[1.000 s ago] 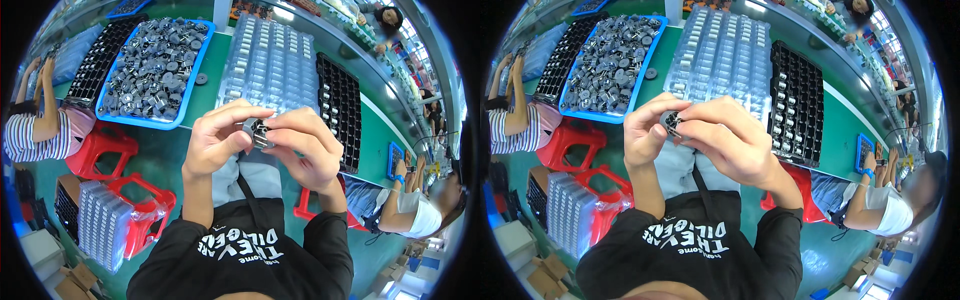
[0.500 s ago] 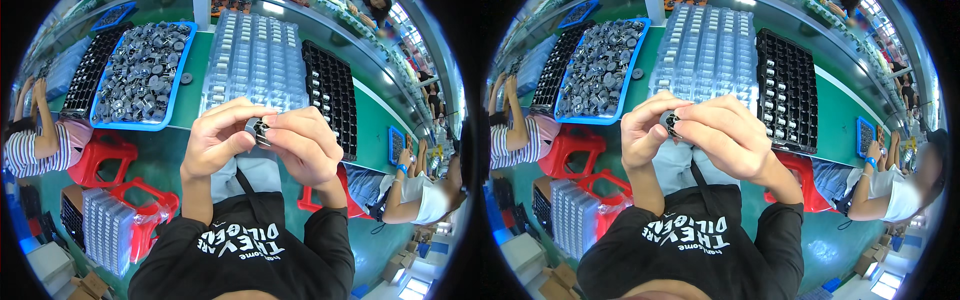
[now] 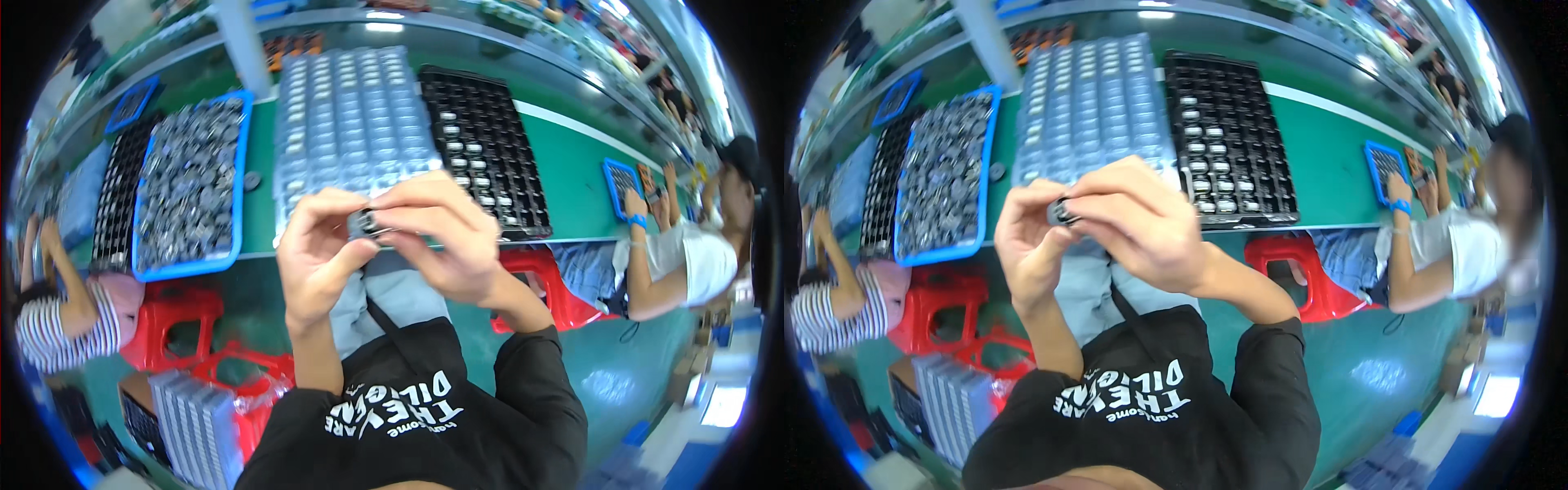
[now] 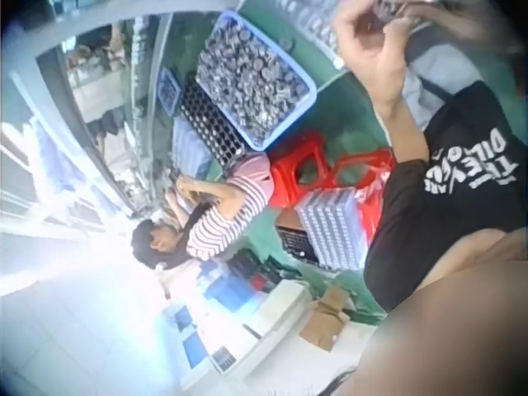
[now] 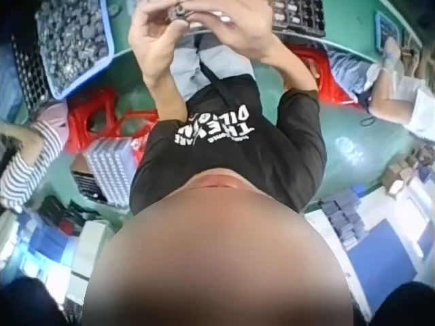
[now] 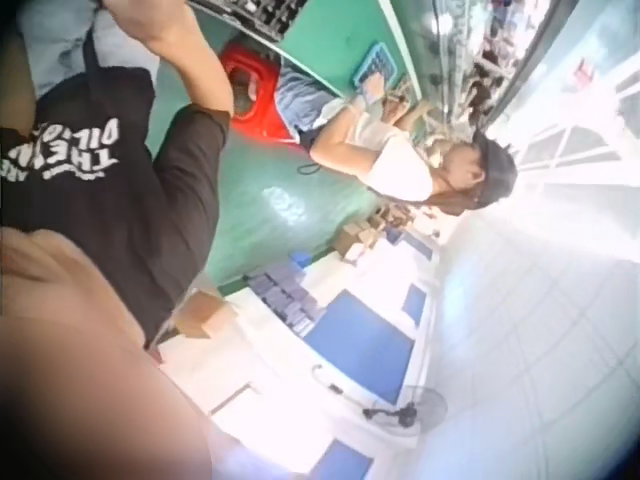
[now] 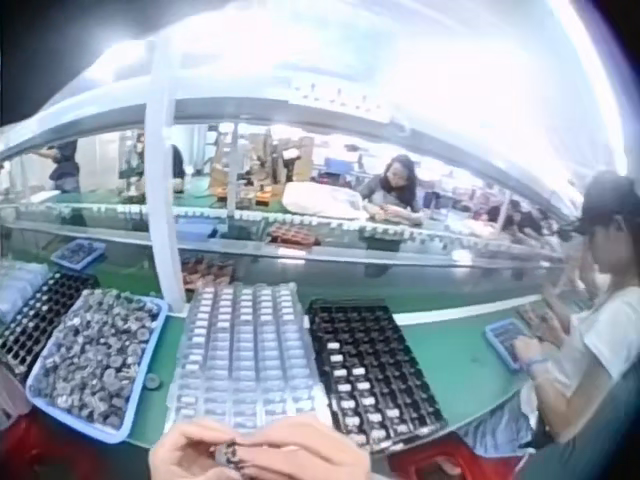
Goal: Assembling electronic components by manually inserting small cylindrical parts into plastic bases at a factory workstation.
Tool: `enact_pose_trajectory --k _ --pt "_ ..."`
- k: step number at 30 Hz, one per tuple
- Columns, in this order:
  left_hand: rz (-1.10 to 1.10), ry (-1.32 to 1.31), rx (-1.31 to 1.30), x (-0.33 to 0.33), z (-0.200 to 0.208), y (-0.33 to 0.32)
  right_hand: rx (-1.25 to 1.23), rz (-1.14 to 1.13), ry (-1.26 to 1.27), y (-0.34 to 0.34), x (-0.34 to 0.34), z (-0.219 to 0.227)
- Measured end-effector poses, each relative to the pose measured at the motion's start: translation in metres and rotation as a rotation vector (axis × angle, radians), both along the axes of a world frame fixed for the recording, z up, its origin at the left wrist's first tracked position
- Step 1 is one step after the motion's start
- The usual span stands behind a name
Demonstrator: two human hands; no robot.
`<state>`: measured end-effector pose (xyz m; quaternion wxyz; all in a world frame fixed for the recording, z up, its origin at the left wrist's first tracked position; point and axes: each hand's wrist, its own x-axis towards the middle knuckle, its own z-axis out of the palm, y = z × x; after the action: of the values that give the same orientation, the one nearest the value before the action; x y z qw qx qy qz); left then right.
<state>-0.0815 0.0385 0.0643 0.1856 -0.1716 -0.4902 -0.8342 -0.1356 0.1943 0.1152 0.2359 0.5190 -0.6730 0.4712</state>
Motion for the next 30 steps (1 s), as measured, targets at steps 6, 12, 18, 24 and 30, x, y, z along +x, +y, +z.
enact_pose_trajectory --k 6,12,18,24,30 --pt "0.707 -0.082 -0.967 0.000 0.018 -0.033 0.022 -0.240 0.029 0.035 -0.031 -0.010" --pt "1.047 -0.178 -1.735 0.003 -0.044 -0.153 0.381 -0.605 0.039 0.140 -0.093 -0.040" --pt "1.013 -0.429 -1.732 -0.001 -0.027 -0.139 0.534 -0.560 -0.093 0.154 -0.090 -0.059" --pt "1.099 -0.189 -1.543 -0.005 -0.028 -0.166 0.581 -0.528 -0.037 0.148 -0.089 -0.064" --pt "1.149 -0.092 -1.431 -0.019 -0.008 -0.179 0.484 -0.491 0.010 0.104 -0.083 -0.038"
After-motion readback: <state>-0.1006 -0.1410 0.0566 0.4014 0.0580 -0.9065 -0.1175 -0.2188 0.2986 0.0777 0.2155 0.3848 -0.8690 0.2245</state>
